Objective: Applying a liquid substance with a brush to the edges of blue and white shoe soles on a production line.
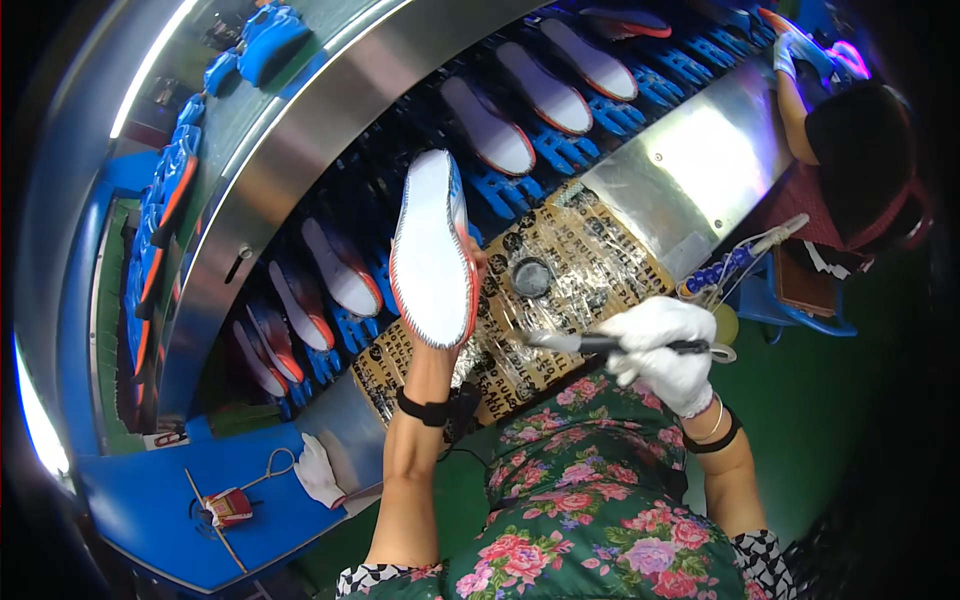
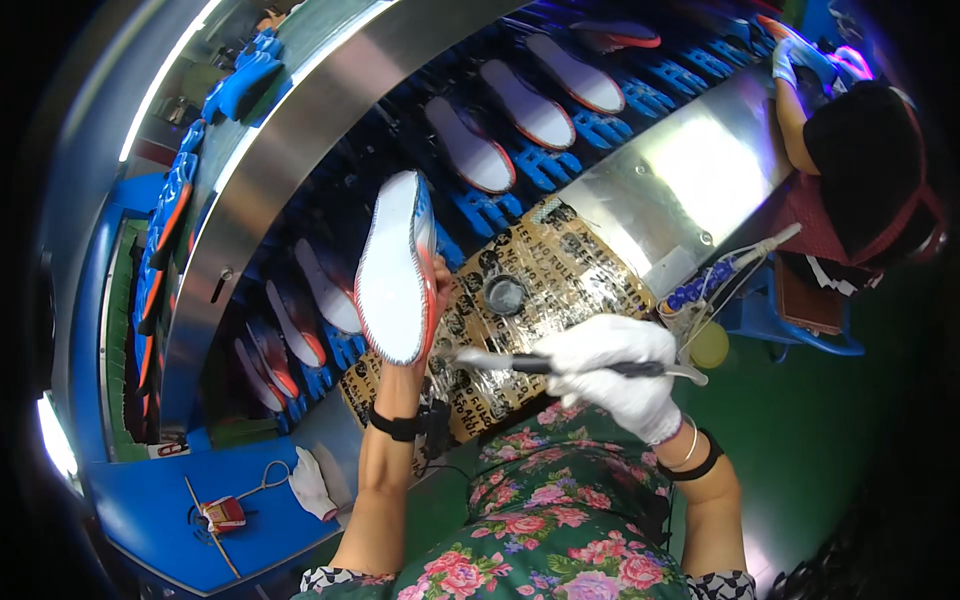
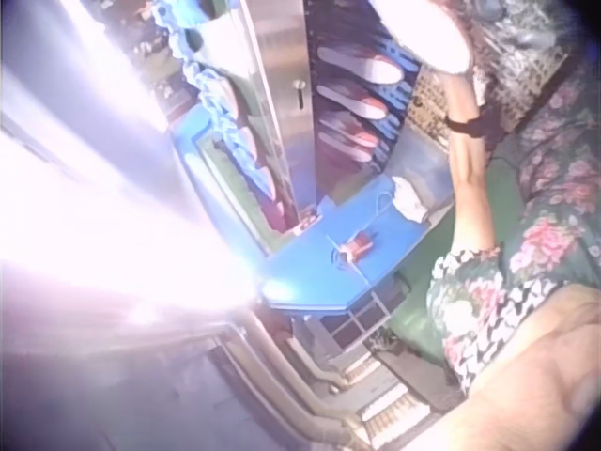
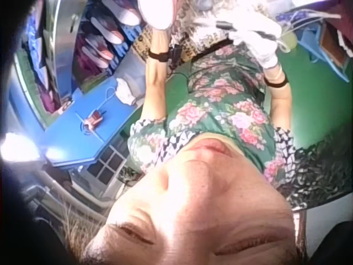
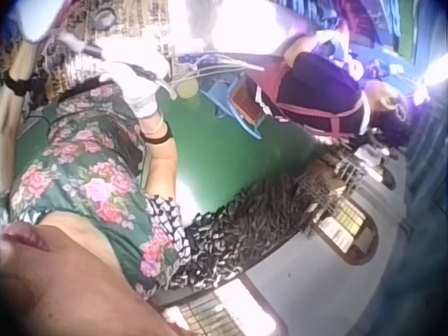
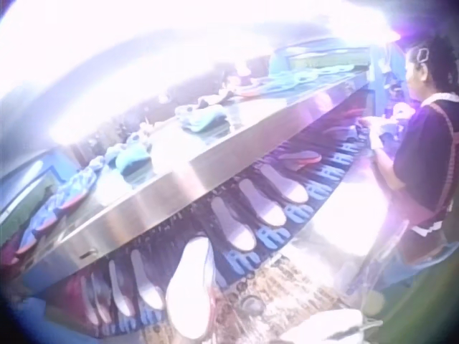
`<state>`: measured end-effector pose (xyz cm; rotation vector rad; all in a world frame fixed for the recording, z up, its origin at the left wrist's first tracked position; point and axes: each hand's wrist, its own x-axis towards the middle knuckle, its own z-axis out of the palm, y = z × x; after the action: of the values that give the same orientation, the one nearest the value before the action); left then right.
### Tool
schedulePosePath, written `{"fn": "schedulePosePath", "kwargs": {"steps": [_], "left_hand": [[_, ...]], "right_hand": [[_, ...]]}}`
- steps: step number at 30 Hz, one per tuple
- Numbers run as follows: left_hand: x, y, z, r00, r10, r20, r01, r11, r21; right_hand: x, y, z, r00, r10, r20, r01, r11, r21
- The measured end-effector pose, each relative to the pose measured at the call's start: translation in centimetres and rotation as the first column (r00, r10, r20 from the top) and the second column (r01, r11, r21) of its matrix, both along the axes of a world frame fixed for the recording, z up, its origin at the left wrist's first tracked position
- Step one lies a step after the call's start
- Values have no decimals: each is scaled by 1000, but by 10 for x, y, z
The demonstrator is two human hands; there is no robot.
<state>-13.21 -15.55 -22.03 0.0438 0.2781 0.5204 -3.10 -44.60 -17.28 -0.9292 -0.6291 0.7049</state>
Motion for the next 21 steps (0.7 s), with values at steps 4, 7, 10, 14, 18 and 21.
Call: {"fn": "schedulePosePath", "kwargs": {"steps": [4,7,10,14,18,21], "left_hand": [[32,31,-7,996,-32,86,22,993,118],[64,58,-16,997,-12,80,9,999,40],[83,109,-53,971,-60,233,20,985,173],[123,135,-72,978,25,208,-80,963,259],[139,182,-92,954,137,268,-251,854,455],[150,175,-98,923,154,354,-362,661,657]], "right_hand": [[4,11,-15,974,-79,-214,90,995,44],[8,21,-41,917,-202,-344,221,975,16],[6,28,-49,892,-238,-384,228,971,-72],[12,30,-64,828,-266,-495,261,962,-81],[14,39,-67,782,-239,-576,242,968,-72],[18,46,-61,793,-277,-543,267,959,-99]]}}
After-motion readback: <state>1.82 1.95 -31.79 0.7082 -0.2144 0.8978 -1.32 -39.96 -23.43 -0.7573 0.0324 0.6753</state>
